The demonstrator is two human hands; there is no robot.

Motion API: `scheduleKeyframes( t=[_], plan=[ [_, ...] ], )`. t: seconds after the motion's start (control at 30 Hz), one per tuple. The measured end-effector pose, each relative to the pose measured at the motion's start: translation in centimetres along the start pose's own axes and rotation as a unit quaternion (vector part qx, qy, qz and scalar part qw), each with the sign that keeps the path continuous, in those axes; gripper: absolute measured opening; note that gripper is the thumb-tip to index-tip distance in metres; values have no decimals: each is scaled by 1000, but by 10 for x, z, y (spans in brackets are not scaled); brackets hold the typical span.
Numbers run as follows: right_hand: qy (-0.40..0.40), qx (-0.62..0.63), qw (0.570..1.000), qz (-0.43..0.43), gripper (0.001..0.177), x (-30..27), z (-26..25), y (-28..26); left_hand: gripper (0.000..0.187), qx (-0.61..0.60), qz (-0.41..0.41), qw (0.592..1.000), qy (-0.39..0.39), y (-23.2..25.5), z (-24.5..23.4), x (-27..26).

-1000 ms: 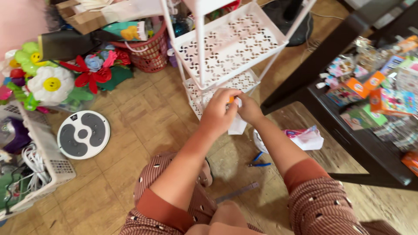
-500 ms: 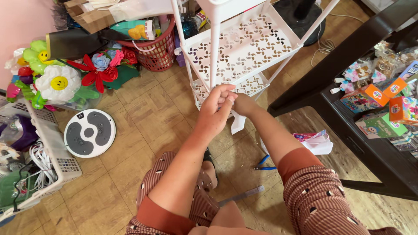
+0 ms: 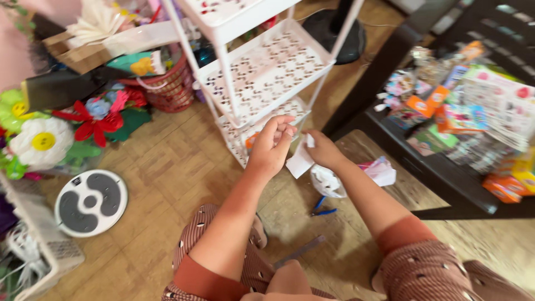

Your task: The person assembles a white plastic three-tier shelf by inserting vertical poles into the trays. Then, they wipe small boxes with a tissue and place them onto the shelf shelves.

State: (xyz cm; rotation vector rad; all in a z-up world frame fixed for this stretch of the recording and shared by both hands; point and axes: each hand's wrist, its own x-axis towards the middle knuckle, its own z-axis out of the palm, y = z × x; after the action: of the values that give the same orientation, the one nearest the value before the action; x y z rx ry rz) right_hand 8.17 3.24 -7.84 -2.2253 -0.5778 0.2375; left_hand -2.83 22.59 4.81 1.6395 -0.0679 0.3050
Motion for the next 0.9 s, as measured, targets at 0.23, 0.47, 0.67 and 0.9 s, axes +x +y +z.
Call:
scheduleKeyframes(
  t=[0.23, 0.47, 0.67, 0.9],
  plan=[
    [87, 23, 989, 114, 27, -124, -154, 26, 26, 0, -33, 996, -87, 15, 69, 0],
    [348, -138, 916, 142, 70, -177, -236, 14, 23, -31, -43, 985, -162, 9, 151, -5],
    [398, -172, 884, 178, 110, -151, -254, 15, 23, -47, -72, 977, -197, -12, 201, 3],
    [375, -124, 889, 234, 110, -135, -263, 15, 22, -131, -77, 970, -191, -44, 236, 23]
  ],
)
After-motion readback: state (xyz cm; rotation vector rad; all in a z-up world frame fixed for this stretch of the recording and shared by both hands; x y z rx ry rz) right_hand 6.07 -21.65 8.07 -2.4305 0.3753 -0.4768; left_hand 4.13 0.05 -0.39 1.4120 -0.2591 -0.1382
